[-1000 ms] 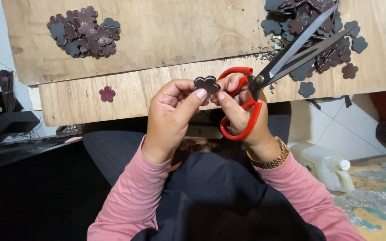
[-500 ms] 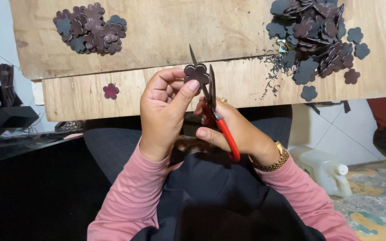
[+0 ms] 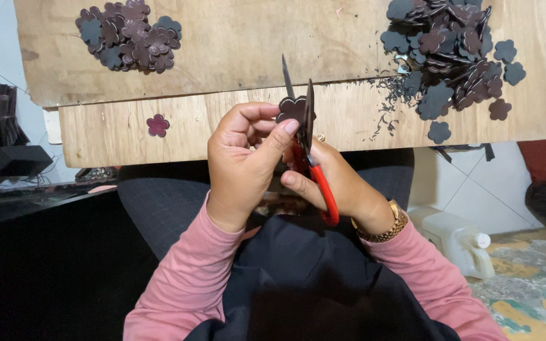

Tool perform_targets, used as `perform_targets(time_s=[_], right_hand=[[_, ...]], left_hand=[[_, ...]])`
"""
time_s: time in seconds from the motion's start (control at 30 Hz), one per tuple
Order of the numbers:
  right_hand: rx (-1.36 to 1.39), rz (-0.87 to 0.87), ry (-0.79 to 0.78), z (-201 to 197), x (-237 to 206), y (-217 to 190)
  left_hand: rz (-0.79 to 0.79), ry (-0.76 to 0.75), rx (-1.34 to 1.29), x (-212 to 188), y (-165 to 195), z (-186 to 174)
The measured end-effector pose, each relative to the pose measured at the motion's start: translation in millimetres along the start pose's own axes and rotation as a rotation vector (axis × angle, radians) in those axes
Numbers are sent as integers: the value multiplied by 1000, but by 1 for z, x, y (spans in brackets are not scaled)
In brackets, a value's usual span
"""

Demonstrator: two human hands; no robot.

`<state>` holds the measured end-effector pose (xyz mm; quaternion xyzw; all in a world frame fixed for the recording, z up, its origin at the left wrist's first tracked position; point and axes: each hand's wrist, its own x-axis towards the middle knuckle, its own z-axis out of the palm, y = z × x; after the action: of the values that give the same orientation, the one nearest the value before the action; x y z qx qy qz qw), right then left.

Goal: The person sits at a workbench and uses red-handled shears to trim excess material from the edges of small dark flower-shaped fabric pieces, one at a time. Trimmed pieces are placed into a growing pile on the board, and scraps accumulate beside the pile.

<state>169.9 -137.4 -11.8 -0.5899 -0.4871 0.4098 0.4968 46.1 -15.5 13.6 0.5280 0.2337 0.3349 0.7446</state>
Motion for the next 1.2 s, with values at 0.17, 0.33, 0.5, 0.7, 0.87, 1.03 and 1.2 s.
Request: perform_targets(time_s=[0.17,0.33,0.5,0.7,0.87,1.03,1.2], right_hand=[[3,-57,-18,-1,0,-1],[-31,-114,29,1,2,4],[33,-77,39,3,1,10],[-8,-68,55,4,1,14],[29,-89,11,2,2,16],[480,-53,139,13,3,19],[666,-108,321,6,5,20]], left_hand=[[6,2,5,-1,-2,1],[20,13,3,0,-5,3],[9,8,-36,0,-5,3],[21,7,-65,1,-9,1],[-20,16,-173,3,-11,-4],[-31,42,-273,5,-13,-6],[-79,-60,-287,3,-16,-3]])
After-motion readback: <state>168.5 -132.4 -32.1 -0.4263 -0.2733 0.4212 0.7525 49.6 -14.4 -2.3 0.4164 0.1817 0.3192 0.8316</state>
